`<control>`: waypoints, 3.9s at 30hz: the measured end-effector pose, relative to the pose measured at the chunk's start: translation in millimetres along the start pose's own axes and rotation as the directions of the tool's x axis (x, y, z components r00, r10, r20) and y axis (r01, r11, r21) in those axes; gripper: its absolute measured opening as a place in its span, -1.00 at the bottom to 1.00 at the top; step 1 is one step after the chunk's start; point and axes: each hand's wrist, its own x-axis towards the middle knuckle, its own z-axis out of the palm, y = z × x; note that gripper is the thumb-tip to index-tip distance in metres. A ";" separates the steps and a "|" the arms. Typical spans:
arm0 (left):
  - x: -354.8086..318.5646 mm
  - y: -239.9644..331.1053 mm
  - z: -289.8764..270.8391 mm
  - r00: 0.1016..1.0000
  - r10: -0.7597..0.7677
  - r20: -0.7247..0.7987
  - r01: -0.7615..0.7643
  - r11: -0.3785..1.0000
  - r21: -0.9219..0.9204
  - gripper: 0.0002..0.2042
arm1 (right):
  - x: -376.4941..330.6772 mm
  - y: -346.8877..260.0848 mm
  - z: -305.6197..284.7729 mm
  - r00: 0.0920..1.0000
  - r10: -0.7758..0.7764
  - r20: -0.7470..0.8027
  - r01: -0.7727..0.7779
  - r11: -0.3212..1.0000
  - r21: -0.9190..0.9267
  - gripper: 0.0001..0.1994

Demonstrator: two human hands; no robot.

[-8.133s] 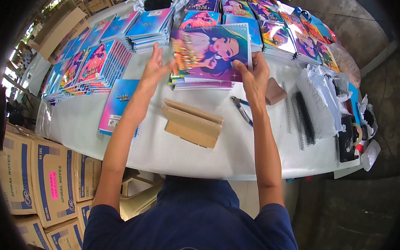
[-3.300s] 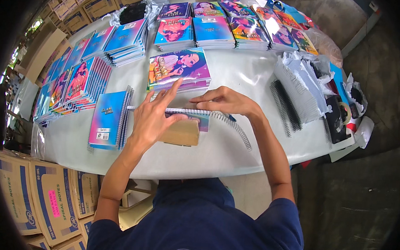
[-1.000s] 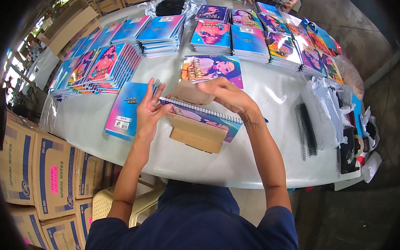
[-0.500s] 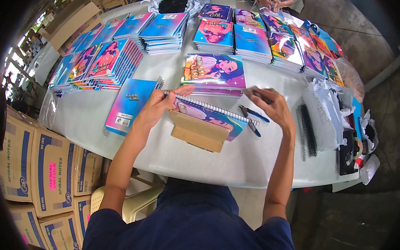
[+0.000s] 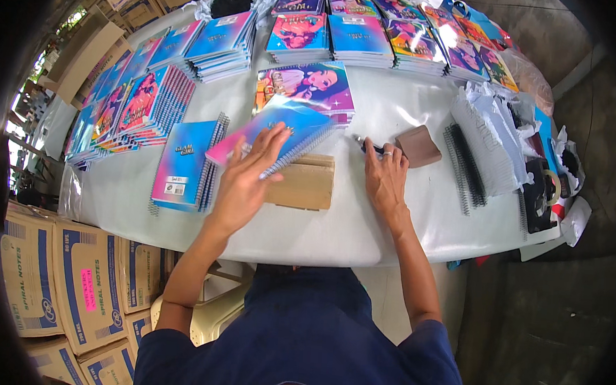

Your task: The person places a spiral binding onto a wooden jig, slides the pages and cover of a notebook onto the spiral, and then repeats the process for multiple notebooks.

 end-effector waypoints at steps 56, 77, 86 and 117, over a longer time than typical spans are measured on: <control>-111.0 -229.6 -117.7 0.845 -0.505 0.175 0.532 0.827 -0.183 -0.55 | 56.6 -240.3 -28.2 0.631 -0.764 -0.135 0.649 0.425 0.631 -0.83; 60.6 -136.5 26.8 0.973 -0.002 0.231 -0.065 0.957 0.284 -0.22 | 69.4 -78.2 -72.5 0.999 0.040 0.012 -0.032 0.537 0.843 -0.88; 62.2 -130.1 36.0 0.913 -0.126 0.389 0.007 0.956 0.293 -0.41 | 59.6 5.0 -37.8 0.897 0.260 0.358 -0.433 0.348 0.831 -0.64; 52.2 -168.3 14.2 0.970 0.189 0.151 -0.184 0.982 -0.045 -0.47 | 141.2 -13.5 -18.3 0.890 0.125 0.438 -0.452 0.360 0.816 -0.78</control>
